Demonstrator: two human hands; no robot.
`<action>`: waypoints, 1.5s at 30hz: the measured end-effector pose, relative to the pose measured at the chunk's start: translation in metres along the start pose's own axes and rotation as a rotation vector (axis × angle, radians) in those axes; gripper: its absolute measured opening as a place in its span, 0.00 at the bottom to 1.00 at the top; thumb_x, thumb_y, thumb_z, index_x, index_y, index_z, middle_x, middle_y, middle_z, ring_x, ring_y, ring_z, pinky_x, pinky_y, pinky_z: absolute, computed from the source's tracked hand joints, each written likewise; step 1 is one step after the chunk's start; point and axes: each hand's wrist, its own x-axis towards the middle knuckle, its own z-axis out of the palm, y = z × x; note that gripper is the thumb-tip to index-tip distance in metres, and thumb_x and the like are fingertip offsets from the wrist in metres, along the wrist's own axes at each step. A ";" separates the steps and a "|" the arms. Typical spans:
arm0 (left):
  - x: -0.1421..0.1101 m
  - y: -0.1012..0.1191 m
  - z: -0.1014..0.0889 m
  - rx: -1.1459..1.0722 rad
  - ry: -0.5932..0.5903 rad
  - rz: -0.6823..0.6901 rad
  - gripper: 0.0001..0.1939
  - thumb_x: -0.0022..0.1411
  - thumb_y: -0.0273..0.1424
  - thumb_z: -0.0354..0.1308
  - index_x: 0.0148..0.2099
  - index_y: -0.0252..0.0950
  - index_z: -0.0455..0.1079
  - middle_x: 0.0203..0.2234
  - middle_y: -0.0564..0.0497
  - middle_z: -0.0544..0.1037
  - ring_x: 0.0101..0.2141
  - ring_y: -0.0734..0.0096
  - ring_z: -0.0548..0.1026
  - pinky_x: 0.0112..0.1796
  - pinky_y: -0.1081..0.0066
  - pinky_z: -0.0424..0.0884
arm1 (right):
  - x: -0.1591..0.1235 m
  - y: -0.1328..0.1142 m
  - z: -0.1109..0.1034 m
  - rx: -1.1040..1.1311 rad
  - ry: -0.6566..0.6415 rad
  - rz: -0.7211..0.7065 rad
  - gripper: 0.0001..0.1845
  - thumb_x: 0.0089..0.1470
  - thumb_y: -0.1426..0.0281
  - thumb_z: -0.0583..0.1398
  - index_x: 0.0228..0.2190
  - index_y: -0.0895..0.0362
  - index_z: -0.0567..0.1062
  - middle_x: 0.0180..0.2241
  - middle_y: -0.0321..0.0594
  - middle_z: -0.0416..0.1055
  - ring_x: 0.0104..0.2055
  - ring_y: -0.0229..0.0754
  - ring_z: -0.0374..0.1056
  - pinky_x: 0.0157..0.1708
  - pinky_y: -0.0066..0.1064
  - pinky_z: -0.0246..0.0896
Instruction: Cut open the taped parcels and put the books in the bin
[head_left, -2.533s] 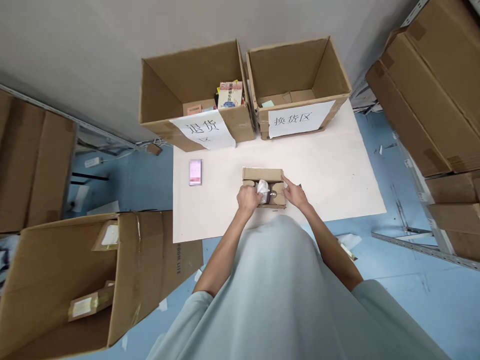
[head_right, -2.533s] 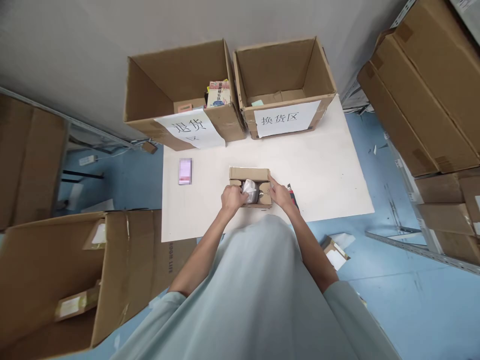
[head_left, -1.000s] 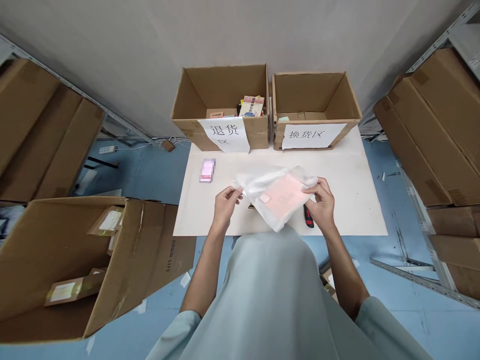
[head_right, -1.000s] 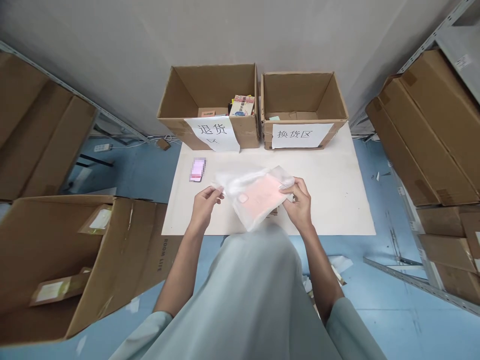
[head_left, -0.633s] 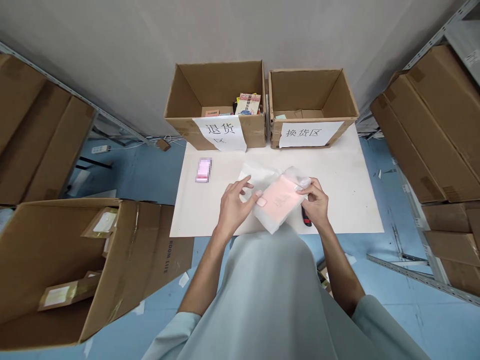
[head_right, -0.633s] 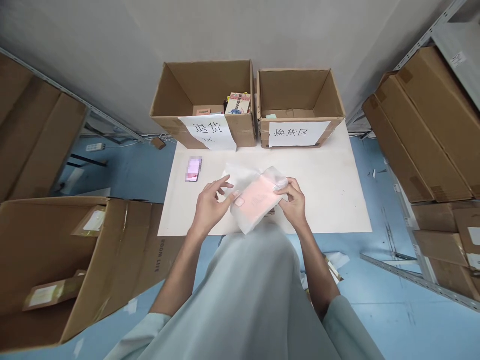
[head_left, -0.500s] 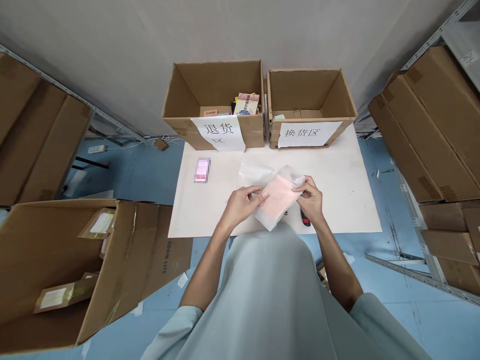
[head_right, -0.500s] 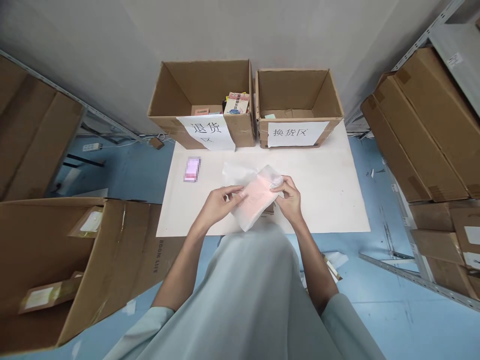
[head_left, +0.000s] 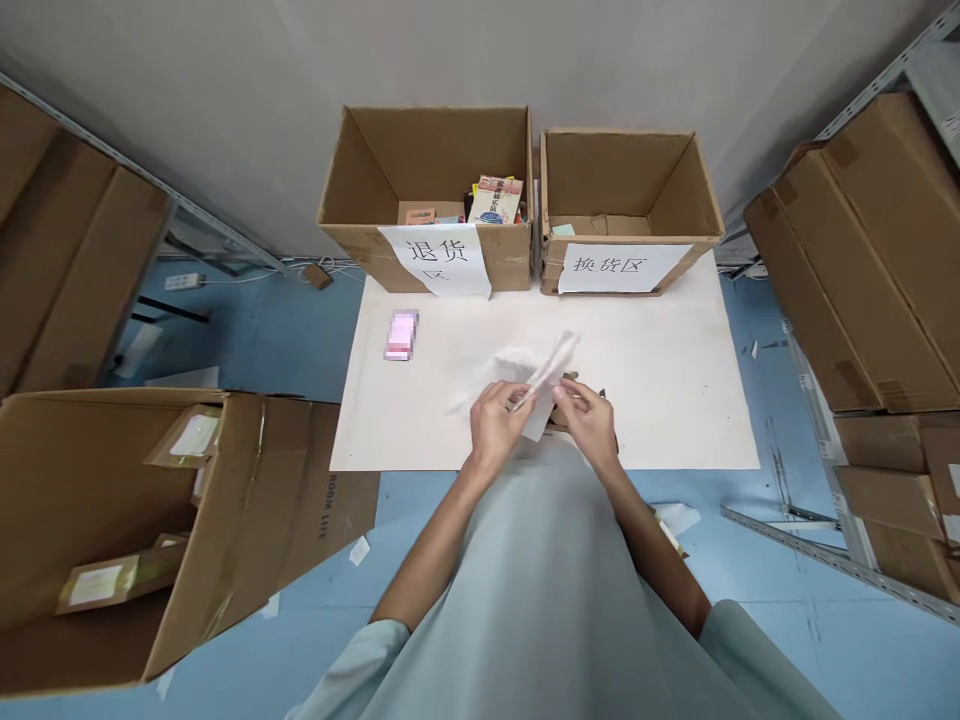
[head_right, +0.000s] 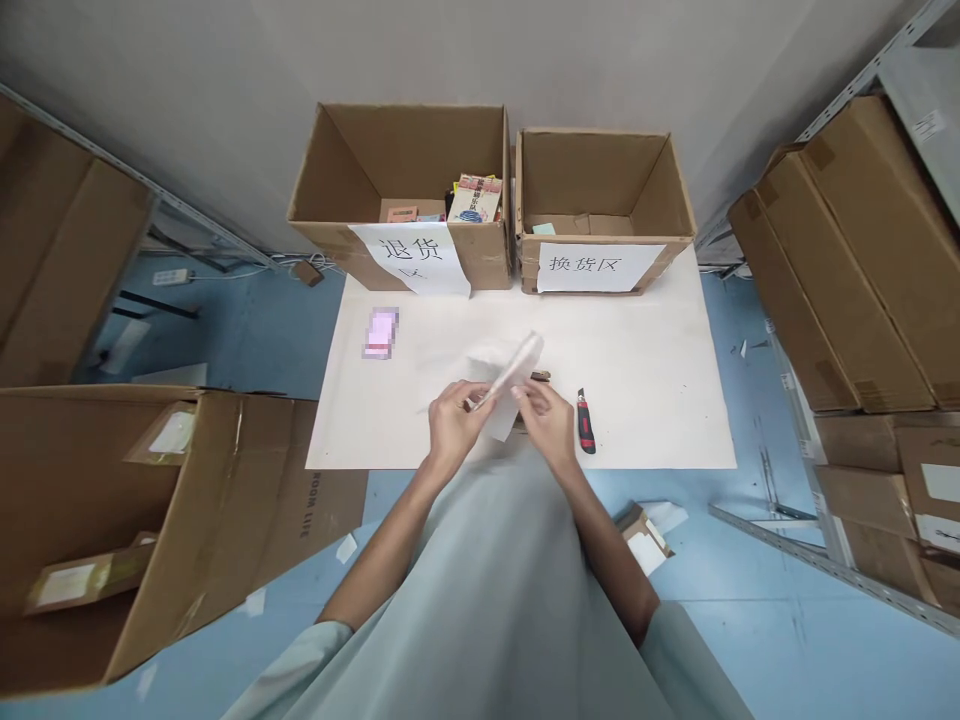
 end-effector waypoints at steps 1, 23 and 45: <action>-0.006 0.002 0.004 0.023 -0.027 0.049 0.07 0.73 0.36 0.66 0.44 0.42 0.85 0.38 0.47 0.86 0.41 0.58 0.81 0.48 0.62 0.75 | -0.004 -0.002 0.006 0.017 -0.006 0.024 0.27 0.61 0.44 0.69 0.47 0.53 0.83 0.46 0.49 0.86 0.47 0.56 0.85 0.50 0.44 0.82; 0.004 -0.007 0.013 -0.666 -0.288 -0.395 0.28 0.52 0.50 0.79 0.47 0.35 0.82 0.41 0.44 0.89 0.41 0.55 0.87 0.45 0.60 0.83 | 0.010 0.029 -0.028 0.104 -0.046 0.114 0.42 0.60 0.38 0.65 0.63 0.53 0.75 0.50 0.50 0.83 0.47 0.51 0.81 0.44 0.41 0.80; 0.015 -0.002 -0.044 -0.808 0.014 -0.383 0.31 0.51 0.56 0.80 0.41 0.40 0.72 0.34 0.51 0.84 0.35 0.66 0.81 0.34 0.71 0.74 | 0.015 0.053 -0.025 -0.377 -0.029 0.000 0.31 0.66 0.53 0.60 0.63 0.55 0.76 0.52 0.53 0.85 0.48 0.57 0.82 0.51 0.47 0.77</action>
